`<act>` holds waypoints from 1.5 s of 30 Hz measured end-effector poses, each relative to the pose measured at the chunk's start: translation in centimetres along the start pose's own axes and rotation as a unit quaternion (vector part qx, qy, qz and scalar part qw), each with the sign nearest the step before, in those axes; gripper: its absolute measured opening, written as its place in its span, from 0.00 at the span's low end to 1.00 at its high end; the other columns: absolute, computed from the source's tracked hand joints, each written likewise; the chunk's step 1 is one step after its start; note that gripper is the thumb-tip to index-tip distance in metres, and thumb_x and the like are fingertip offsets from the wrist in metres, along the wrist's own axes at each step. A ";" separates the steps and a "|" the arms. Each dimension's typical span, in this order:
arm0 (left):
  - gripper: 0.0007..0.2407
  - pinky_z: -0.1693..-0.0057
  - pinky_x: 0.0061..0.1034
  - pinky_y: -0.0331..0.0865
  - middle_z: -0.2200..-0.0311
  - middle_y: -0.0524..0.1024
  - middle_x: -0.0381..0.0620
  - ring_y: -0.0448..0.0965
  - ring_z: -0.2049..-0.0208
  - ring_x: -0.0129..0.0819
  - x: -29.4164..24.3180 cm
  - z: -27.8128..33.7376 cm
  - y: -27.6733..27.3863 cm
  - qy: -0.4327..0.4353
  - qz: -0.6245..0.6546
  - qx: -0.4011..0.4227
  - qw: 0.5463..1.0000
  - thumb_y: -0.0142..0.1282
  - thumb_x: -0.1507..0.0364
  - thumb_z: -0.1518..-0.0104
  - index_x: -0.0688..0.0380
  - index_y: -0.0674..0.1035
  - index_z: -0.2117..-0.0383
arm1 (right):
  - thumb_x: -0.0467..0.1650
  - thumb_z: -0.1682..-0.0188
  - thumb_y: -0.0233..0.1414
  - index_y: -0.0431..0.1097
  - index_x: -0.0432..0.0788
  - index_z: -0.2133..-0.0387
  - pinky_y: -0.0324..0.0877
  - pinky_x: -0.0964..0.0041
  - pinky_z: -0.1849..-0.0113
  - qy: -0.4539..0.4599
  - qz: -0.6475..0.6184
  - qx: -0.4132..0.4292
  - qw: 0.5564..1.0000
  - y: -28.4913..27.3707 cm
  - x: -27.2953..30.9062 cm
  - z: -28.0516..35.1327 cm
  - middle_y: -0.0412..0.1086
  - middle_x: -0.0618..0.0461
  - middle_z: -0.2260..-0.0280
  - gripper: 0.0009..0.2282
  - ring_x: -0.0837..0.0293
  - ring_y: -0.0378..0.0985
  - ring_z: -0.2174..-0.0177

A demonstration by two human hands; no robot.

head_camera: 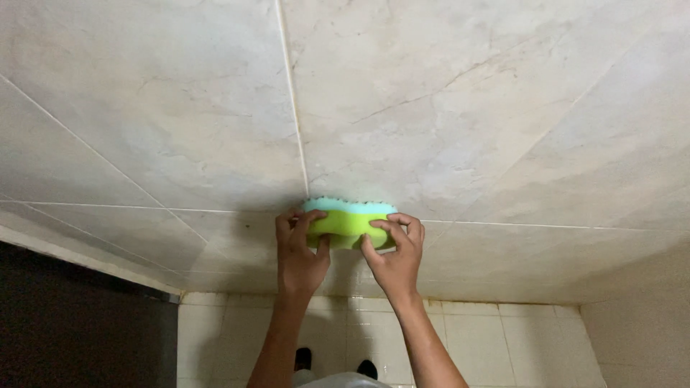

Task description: The person scrubs the toilet seat and lid with a green sponge, then wipes the tiled wall above the toilet. The person uses the sponge to clean the surfaces in a repetitive motion.

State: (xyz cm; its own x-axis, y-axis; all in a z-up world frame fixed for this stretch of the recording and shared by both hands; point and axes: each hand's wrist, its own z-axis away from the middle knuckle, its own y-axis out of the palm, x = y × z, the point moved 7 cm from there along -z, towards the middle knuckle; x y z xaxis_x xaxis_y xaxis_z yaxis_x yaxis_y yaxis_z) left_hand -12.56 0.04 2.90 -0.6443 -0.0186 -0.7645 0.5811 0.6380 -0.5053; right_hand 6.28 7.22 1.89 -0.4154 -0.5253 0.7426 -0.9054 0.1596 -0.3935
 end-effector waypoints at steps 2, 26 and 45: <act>0.19 0.43 0.38 0.69 0.50 0.65 0.55 0.71 0.48 0.50 -0.7 -0.3 -1.4 0.012 0.006 -0.024 1.000 0.64 0.81 0.53 0.52 0.78 0.53 | 0.29 0.63 0.65 0.78 0.46 0.65 0.66 0.55 0.50 -0.004 -0.001 -0.001 1.000 0.3 1.2 -0.2 0.66 0.50 0.54 0.11 0.49 0.66 0.50; 0.20 0.43 0.41 0.66 0.53 0.66 0.55 0.71 0.50 0.53 5.4 0.7 1.5 0.020 0.059 -0.005 0.998 0.65 0.83 0.56 0.53 0.76 0.55 | 0.28 0.66 0.64 0.75 0.41 0.70 0.65 0.52 0.52 0.015 0.078 -0.004 0.997 4.5 -1.9 2.4 0.64 0.47 0.58 0.10 0.45 0.64 0.52; 0.19 0.43 0.44 0.65 0.51 0.65 0.55 0.69 0.48 0.55 5.7 0.8 2.4 0.016 0.047 -0.008 0.999 0.63 0.84 0.55 0.53 0.76 0.56 | 0.26 0.68 0.63 0.74 0.42 0.73 0.64 0.53 0.52 0.033 0.073 -0.029 0.996 5.0 -3.2 2.4 0.64 0.48 0.59 0.09 0.47 0.65 0.54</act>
State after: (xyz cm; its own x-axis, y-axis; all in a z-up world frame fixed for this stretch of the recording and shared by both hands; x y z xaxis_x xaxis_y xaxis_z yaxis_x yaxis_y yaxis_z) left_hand -14.43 0.81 -2.97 -0.6024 0.0665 -0.7954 0.6320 0.6483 -0.4245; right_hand 3.24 7.68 -3.74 -0.5465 -0.4370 0.7144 -0.8375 0.2797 -0.4695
